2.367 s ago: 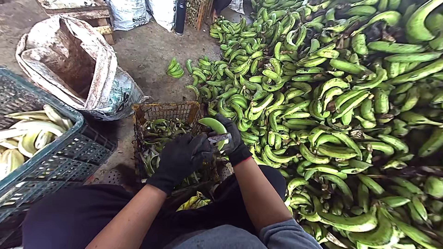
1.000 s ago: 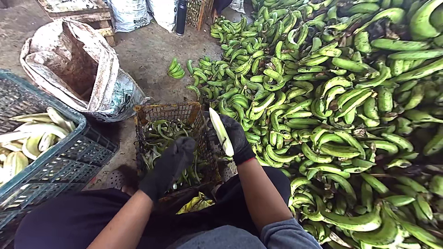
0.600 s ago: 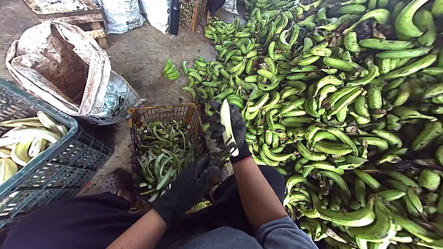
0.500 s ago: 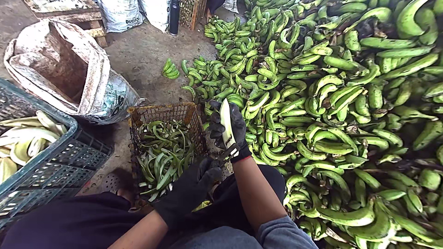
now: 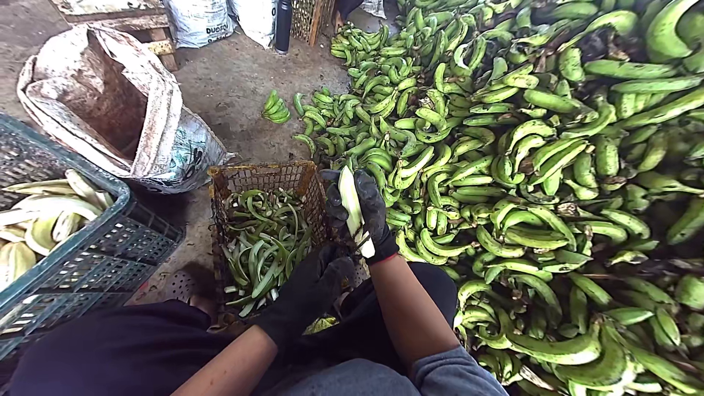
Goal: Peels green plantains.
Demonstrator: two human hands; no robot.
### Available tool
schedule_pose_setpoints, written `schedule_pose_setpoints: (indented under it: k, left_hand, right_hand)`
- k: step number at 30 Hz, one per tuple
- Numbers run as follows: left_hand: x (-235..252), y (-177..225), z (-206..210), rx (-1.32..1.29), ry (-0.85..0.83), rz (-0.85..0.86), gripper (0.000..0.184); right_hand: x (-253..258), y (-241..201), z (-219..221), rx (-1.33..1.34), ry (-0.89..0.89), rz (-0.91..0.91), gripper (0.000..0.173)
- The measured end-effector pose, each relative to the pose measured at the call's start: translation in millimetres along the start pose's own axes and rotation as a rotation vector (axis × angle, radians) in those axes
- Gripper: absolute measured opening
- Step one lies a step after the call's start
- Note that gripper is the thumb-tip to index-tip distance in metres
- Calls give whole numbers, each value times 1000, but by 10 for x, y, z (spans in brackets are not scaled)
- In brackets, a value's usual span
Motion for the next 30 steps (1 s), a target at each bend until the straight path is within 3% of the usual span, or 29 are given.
schedule_pose_setpoints:
  k: [5, 9, 12, 15, 22, 30]
  left_hand:
    - [18, 24, -2, -46, -22, -39, 44]
    - [-31, 40, -3, -148, -111, -137, 50]
    - [-73, 13, 17, -467, -225, -32, 53]
    - [-94, 113, -30, -544, -364, 18, 50]
    - [-98, 141, -10, -565, -366, -52, 50]
    - [-77, 32, 83, -722, -408, -133, 47]
  right_hand:
    - [22, -3, 4, -23, -10, -8, 64]
    - [46, -98, -77, -28, -6, -37, 57]
    - [64, -211, -126, 38, -63, -27, 60]
    - [-35, -187, -69, 36, -94, -47, 55]
    - [-98, -117, -25, 29, -108, -87, 46]
    - [-108, 32, 33, 1, -130, 8, 51]
Point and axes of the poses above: each hand's wrist, its own x-axis towards the middle knuckle, its own z-axis out of the palm, y = z × x, the point moved 5 cm from there along x, towards the middle knuckle, and after that the axes turned 12 degrees about x, right-handed, at the moved point
